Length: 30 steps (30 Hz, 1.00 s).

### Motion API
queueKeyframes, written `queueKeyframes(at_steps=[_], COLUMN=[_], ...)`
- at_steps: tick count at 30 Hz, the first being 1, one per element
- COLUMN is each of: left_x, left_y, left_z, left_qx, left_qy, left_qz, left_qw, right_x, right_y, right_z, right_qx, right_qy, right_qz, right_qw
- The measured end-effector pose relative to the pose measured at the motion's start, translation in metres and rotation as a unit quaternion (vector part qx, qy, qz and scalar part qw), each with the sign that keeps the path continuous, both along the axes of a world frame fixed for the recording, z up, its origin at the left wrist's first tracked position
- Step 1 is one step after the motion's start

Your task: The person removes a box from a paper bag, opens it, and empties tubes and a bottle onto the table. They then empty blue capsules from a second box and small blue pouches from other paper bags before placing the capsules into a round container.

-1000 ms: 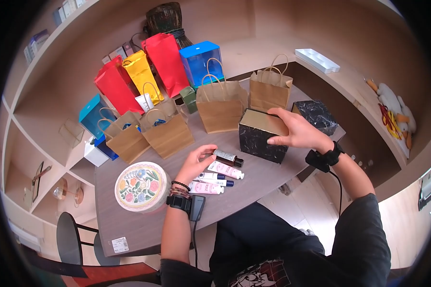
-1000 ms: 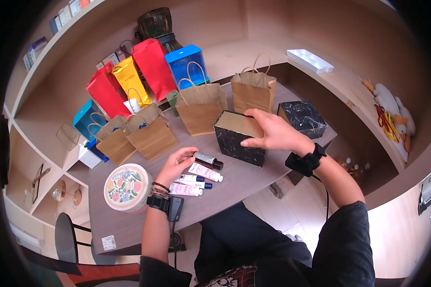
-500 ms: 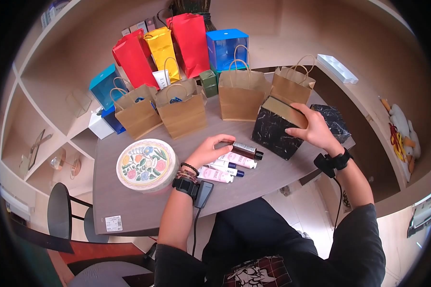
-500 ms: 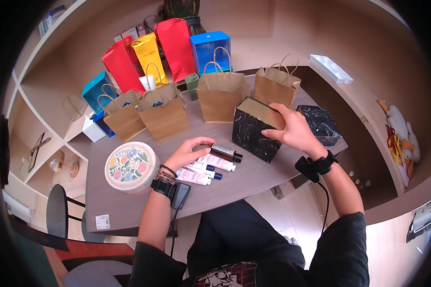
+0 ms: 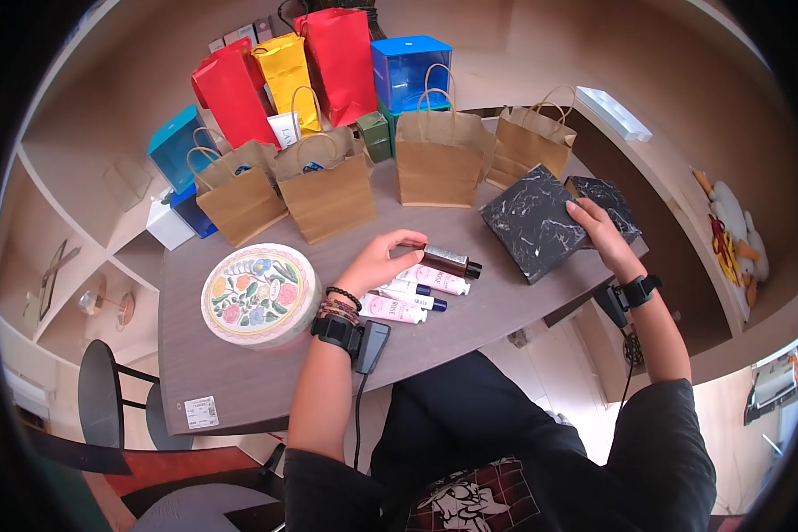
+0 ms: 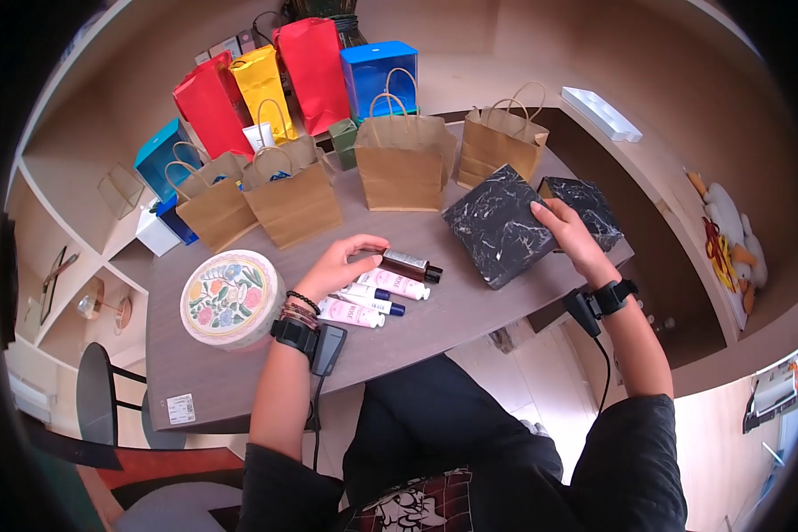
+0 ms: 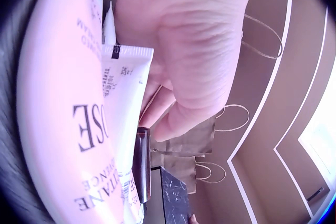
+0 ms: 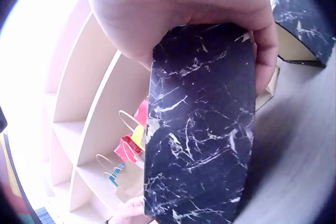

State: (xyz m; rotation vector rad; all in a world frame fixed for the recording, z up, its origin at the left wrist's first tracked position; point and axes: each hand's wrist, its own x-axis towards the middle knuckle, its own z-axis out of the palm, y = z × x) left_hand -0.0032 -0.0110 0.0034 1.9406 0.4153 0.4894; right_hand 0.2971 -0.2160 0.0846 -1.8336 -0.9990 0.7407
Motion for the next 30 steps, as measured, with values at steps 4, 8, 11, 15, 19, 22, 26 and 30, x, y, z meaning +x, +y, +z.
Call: queueKeyframes(at_steps=[4, 8, 11, 15, 19, 22, 26, 30], left_x=[0.0, 0.001, 0.0, 0.001, 0.002, 0.001, 0.001, 0.001], left_y=[0.002, 0.003, 0.002, 0.005, 0.004, 0.001, 0.0, 0.0], left_z=[0.0, -0.003, -0.004, -0.007, -0.007, -0.002, 0.0, -0.001], left_qx=[0.01, 0.021, 0.018, 0.016, 0.007, 0.016, 0.0, 0.01], left_qy=[0.009, 0.009, 0.008, 0.0, 0.004, 0.011, 0.005, 0.014], left_qz=[-0.005, 0.004, 0.004, 0.001, 0.004, 0.004, 0.0, 0.006], left_qw=[1.0, 1.0, 1.0, 1.0, 1.0, 1.0, 1.0, 1.0], right_x=[-0.004, -0.007, -0.002, -0.005, -0.001, -0.007, -0.008, -0.021], right_y=[-0.01, -0.02, -0.026, -0.044, -0.054, -0.056, -0.054, -0.053], right_z=[-0.016, -0.028, -0.035, -0.039, -0.064, -0.074, -0.098, -0.1], right_qx=[-0.05, -0.071, -0.07, -0.038, 0.053, 0.095, 0.16, 0.19], right_qy=[0.018, 0.009, -0.025, -0.151, -0.12, -0.061, -0.095, -0.124], right_qz=[-0.008, -0.015, 0.008, 0.029, 0.003, -0.028, -0.043, -0.038], right_qw=[0.999, 0.997, 0.997, 0.987, 0.991, 0.993, 0.982, 0.973])
